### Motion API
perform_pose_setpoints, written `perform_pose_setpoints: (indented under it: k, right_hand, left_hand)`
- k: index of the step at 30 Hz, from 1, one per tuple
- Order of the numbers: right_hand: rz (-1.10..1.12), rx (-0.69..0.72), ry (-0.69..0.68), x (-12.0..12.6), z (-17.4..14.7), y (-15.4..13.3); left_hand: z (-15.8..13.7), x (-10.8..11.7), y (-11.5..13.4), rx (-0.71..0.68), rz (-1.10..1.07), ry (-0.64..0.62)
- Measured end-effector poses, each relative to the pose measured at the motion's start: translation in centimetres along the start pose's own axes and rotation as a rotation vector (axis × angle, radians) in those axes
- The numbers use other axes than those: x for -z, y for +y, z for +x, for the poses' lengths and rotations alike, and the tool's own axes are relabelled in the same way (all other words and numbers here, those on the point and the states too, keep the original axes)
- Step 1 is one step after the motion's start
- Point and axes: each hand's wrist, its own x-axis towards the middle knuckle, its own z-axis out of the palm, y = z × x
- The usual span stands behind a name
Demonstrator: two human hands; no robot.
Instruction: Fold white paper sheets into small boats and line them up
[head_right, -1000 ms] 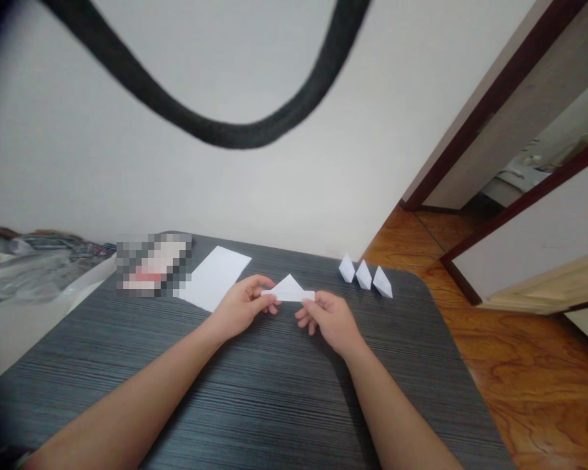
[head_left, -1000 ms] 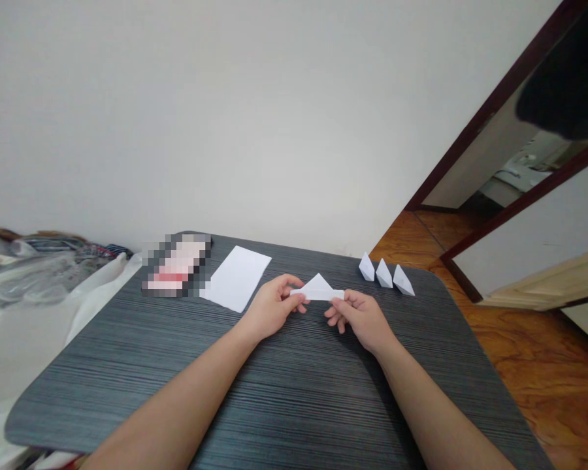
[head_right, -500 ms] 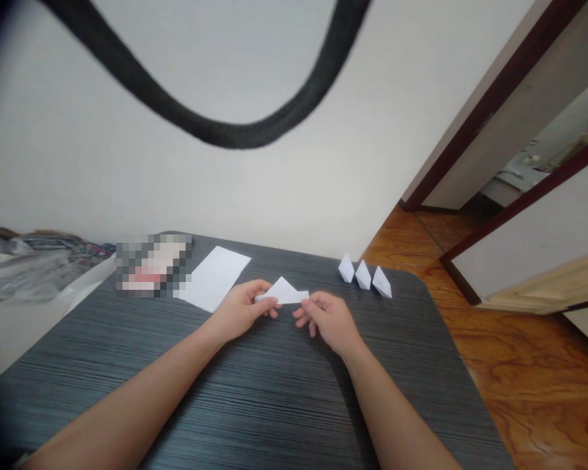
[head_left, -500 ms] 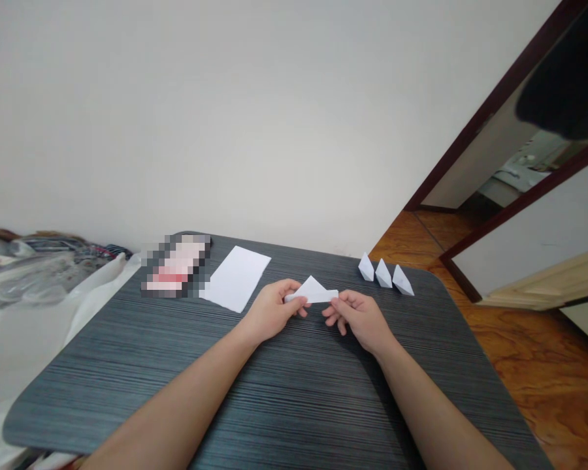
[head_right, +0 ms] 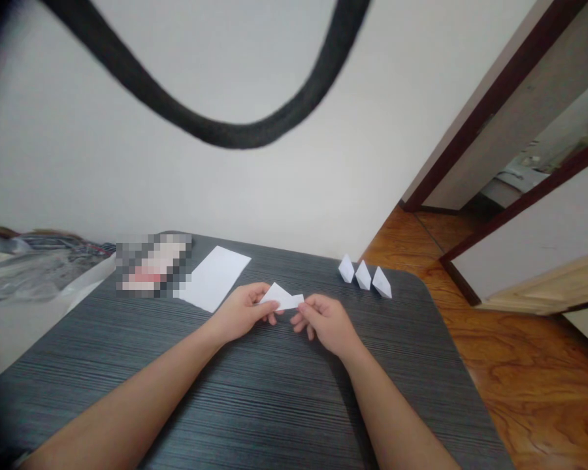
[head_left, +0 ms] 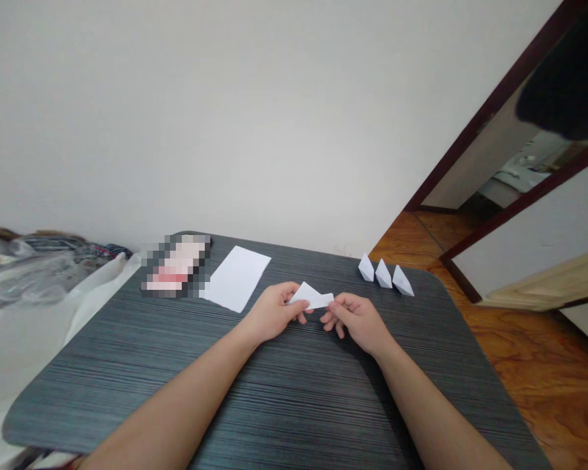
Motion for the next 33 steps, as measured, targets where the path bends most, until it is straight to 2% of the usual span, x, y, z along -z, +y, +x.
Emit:
perform_pose_setpoints:
  k: [9, 13, 19, 33]
  right_hand:
    - [-0.004, -0.012, -0.087, -0.11, -0.37, -0.22]
    - [-0.022, 0.030, -0.068, -0.33, -0.20, -0.19]
    - [0.078, 0.135, 0.029, -0.51, -0.08, -0.23]
    - [0.044, 0.162, 0.018, -0.23, -0.09, 0.49]
  left_hand:
    - [-0.14, -0.18, 0.36, -0.003, -0.065, -0.068]
    - [-0.12, -0.15, 0.20, 0.005, -0.050, -0.057]
    - [-0.13, -0.13, 0.18, 0.002, -0.045, -0.049]
    - [-0.18, -0.09, 0.13, 0.010, 0.013, -0.036]
